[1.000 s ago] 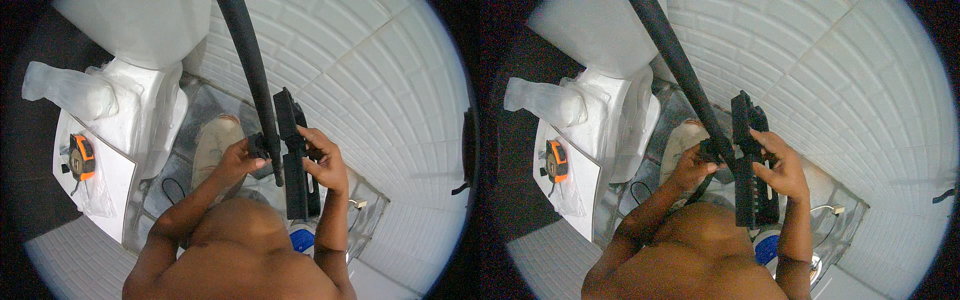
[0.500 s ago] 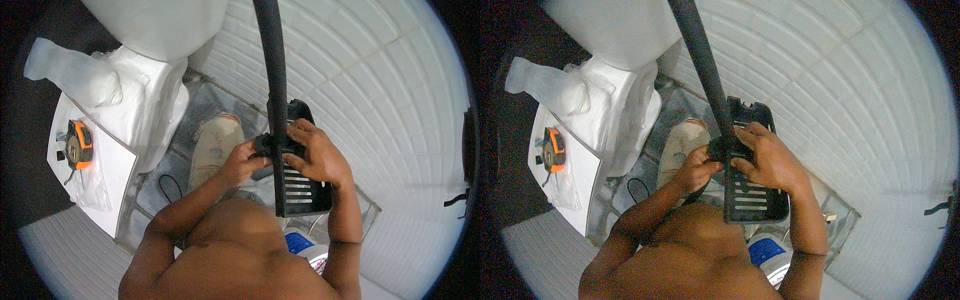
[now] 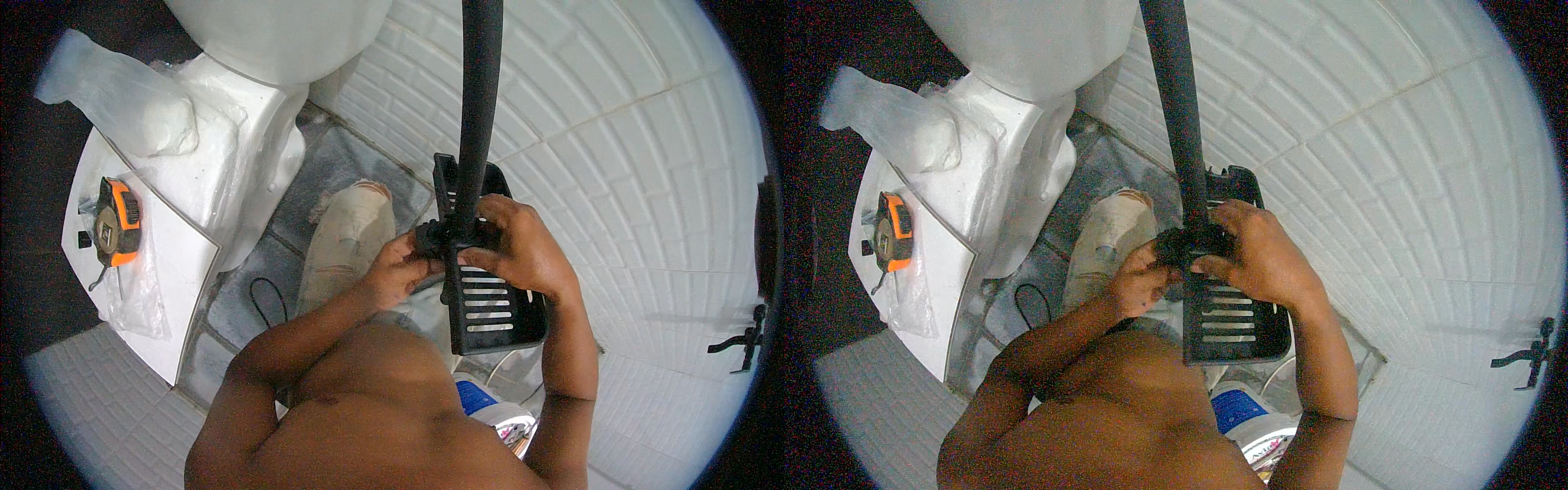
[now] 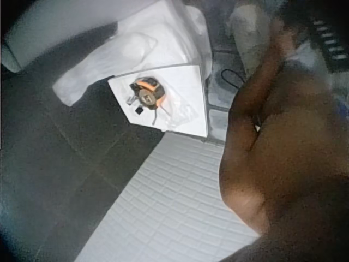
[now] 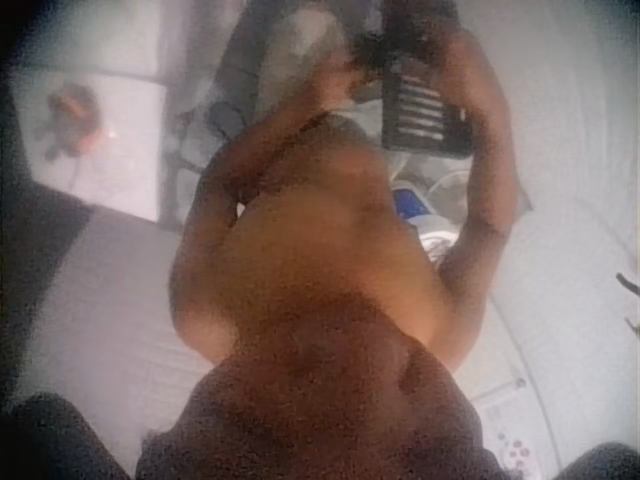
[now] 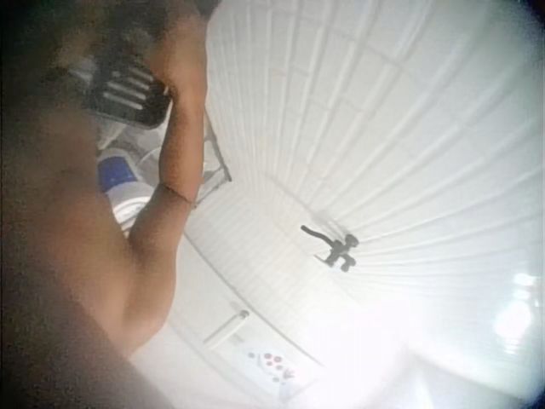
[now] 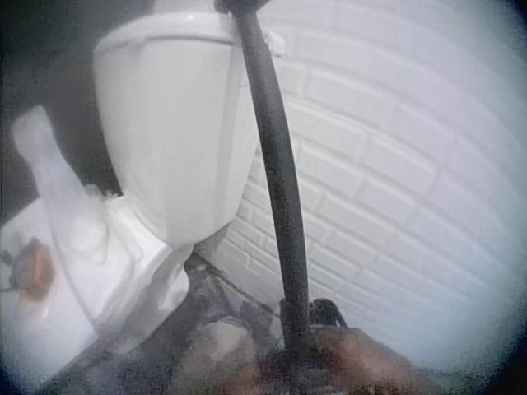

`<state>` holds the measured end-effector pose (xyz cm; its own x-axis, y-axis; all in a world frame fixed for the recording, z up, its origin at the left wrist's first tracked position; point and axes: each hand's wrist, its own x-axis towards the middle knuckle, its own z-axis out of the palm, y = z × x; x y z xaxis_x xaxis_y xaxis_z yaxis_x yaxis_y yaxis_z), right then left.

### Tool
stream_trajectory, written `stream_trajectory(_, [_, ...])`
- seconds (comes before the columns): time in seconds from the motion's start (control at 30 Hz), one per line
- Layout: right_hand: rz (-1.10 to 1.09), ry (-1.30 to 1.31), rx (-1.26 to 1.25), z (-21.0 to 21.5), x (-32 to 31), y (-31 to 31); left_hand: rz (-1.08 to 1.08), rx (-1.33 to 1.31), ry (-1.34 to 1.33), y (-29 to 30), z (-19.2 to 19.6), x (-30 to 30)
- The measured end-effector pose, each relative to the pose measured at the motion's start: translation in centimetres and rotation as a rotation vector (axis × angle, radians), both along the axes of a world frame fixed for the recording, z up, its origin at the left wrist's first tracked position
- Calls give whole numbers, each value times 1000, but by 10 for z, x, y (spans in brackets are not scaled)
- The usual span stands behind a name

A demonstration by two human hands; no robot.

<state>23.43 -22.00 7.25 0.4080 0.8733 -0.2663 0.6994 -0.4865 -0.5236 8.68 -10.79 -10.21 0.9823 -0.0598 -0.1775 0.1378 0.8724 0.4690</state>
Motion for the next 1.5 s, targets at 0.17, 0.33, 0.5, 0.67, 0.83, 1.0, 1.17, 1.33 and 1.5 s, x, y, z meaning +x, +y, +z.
stream_trajectory(0.17, [-95,44,51,-5,-3,5,30,-79,50,-7,-1,1])
stream_trajectory(0.33, [-120,17,39,-4,-5,3,107,-295,-20,-12,3,2])
stream_trajectory(0.5, [-101,-5,41,-1,-4,-1,125,-278,-28,-14,1,6])
stream_trajectory(0.67, [-206,171,21,-1,-4,0,130,-231,20,-16,0,5])
stream_trajectory(0.83, [-132,160,-16,1,-2,4,65,-130,-21,-13,-3,3])
stream_trajectory(1.0, [-65,58,-44,3,-3,11,94,114,-98,-7,-6,9])
stream_trajectory(1.17, [-76,122,-70,2,-2,13,132,-23,-57,-1,2,7])
stream_trajectory(1.33, [-142,195,-4,-3,-1,6,103,-415,-154,-2,9,8])
stream_trajectory(1.5, [-278,300,-6,-11,1,-9,53,-252,24,-3,9,18])
